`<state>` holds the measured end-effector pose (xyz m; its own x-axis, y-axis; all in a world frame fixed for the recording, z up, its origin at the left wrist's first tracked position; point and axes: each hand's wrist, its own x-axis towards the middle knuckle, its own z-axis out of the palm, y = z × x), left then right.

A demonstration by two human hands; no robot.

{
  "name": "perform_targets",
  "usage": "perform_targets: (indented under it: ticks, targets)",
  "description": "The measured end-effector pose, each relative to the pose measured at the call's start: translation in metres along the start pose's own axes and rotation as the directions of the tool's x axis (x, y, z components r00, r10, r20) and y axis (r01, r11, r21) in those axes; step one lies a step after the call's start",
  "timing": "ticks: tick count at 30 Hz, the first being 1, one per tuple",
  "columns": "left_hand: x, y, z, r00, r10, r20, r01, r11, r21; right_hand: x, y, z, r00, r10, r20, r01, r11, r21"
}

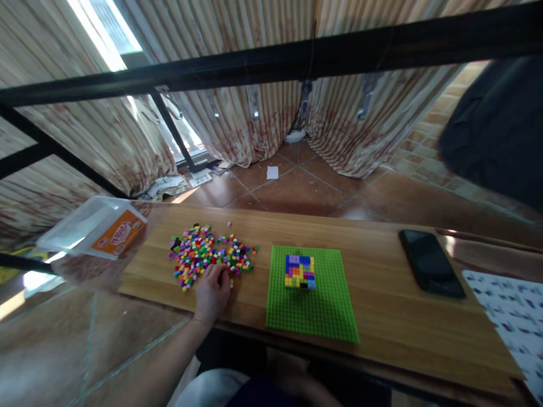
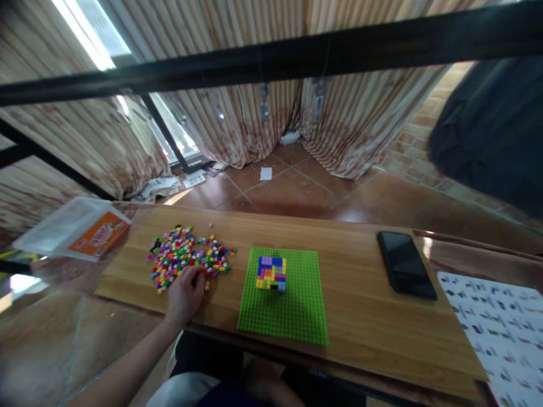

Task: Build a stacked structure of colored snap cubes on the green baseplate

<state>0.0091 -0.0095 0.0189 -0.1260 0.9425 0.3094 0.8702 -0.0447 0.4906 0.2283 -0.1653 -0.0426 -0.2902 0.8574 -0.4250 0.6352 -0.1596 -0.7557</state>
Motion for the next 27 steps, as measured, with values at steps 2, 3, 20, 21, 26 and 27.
perform_targets:
  ticks: [2, 3, 20, 21, 26, 27]
  targets:
    - [-0.001, -0.001, 0.002, 1.000, 0.013, -0.013, -0.014, 1.000, -0.016, 0.013, 0.009, -0.002, 0.996, -0.017, 0.083, 0.016, 1.000, 0.012]
    - [-0.001, -0.002, 0.003, 0.999, 0.024, -0.026, -0.025, 0.999, -0.028, 0.016, 0.012, -0.004, 0.991, -0.032, 0.132, 0.029, 0.999, 0.021]
    - [-0.024, -0.046, -0.042, 0.942, -0.093, -0.323, 0.051, 0.990, -0.134, 0.054, -0.120, -0.044, 0.796, -0.430, -0.426, 0.370, 0.903, -0.220]
    - [-0.024, -0.056, -0.046, 0.938, -0.113, -0.326, 0.092, 0.993, -0.078, 0.073, -0.126, -0.045, 0.757, -0.472, -0.451, 0.378, 0.880, -0.287]
    - [-0.016, -0.082, -0.045, 0.958, -0.168, -0.234, 0.211, 0.962, 0.172, 0.160, -0.143, -0.030, 0.667, -0.473, -0.575, 0.209, 0.860, -0.465]
    - [-0.013, -0.081, -0.043, 0.962, -0.164, -0.217, 0.211, 0.953, 0.217, 0.173, -0.146, -0.024, 0.670, -0.455, -0.586, 0.172, 0.864, -0.474]
